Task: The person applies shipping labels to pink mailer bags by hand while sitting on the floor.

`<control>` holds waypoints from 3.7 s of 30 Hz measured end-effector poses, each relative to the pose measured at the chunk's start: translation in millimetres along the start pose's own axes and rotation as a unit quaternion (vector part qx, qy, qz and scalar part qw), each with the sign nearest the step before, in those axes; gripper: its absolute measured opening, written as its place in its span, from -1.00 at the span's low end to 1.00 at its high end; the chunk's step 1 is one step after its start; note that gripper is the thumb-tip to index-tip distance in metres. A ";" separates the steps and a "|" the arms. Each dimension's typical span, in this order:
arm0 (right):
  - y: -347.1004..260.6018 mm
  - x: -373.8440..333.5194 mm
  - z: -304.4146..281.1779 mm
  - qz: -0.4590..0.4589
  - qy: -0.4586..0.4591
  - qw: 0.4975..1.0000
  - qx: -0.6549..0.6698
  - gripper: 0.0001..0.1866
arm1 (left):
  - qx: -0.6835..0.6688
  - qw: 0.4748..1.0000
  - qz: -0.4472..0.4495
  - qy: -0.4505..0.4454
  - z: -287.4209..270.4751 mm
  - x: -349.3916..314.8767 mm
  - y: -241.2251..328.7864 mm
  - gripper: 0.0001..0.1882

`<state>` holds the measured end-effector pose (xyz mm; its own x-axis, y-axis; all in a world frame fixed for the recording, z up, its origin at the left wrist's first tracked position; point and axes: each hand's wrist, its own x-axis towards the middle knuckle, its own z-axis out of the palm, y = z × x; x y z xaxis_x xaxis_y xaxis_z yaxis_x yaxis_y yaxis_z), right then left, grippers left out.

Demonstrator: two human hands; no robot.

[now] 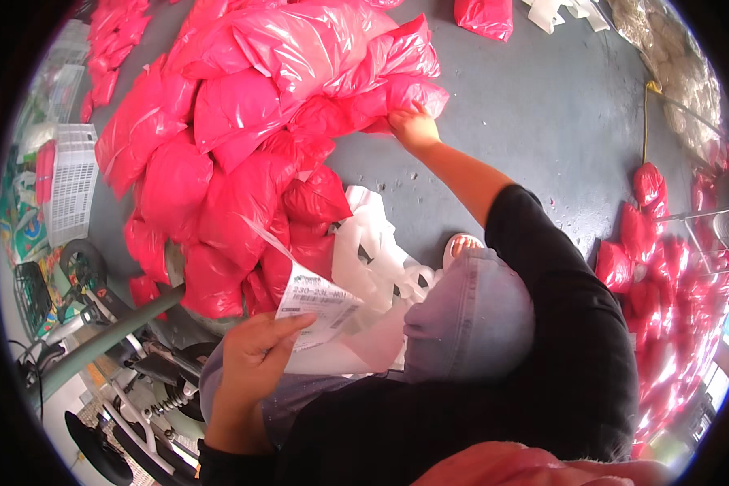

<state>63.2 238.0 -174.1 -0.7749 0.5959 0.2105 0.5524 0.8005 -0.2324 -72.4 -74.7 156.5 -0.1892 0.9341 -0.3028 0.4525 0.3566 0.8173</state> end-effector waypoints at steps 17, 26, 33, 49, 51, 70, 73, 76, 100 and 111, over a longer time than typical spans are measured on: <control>79.6 -111.9 -121.9 0.262 -0.027 0.955 0.139 -0.83 | -0.097 0.986 -0.124 -0.053 18.0 13.9 -8.9 -0.78; 83.5 -213.3 -83.4 0.311 0.100 0.945 0.013 -0.69 | -0.148 0.979 -0.131 -0.050 36.7 21.3 -22.5 -0.64; 96.9 -260.2 -84.5 0.738 -0.126 0.593 0.298 -0.30 | -0.155 0.974 -0.145 -0.084 50.6 32.7 -21.0 -0.65; 24.2 -234.2 -217.6 0.425 0.178 0.801 0.382 -0.86 | -0.239 0.956 -0.072 -0.153 104.6 66.0 -15.0 -0.35; 14.9 -205.6 -223.9 0.374 0.097 0.907 0.168 -0.86 | -0.281 0.944 -0.041 -0.165 119.2 79.8 -24.3 -0.29; -31.2 -175.5 -159.9 0.223 -0.121 0.788 0.560 -0.75 | -0.261 0.948 -0.064 -0.172 203.6 135.7 -61.6 -0.12; -29.5 -181.6 -154.1 0.178 -0.099 0.817 0.540 -0.81 | -0.150 0.968 -0.047 -0.194 210.8 149.1 -58.4 -0.07; -28.4 -185.1 -150.5 0.201 -0.111 0.804 0.548 -0.85 | -0.173 0.971 -0.012 -0.167 224.3 157.5 -65.8 -0.23; 18.3 -213.1 -151.8 0.408 -0.055 0.726 0.551 -0.86 | -0.232 0.941 -0.188 -0.158 284.8 172.7 -77.6 -0.72; 129.8 -223.1 -108.5 0.462 -0.053 0.842 0.274 -0.77 | -0.401 0.735 -0.438 -0.328 322.6 172.2 -115.7 -0.25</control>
<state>341.1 215.8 -148.2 -0.1316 0.9157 -0.3796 0.7321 -0.1684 -0.6601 123.7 50.5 -148.4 0.4782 0.2544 -0.8406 -0.3008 0.9467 0.1154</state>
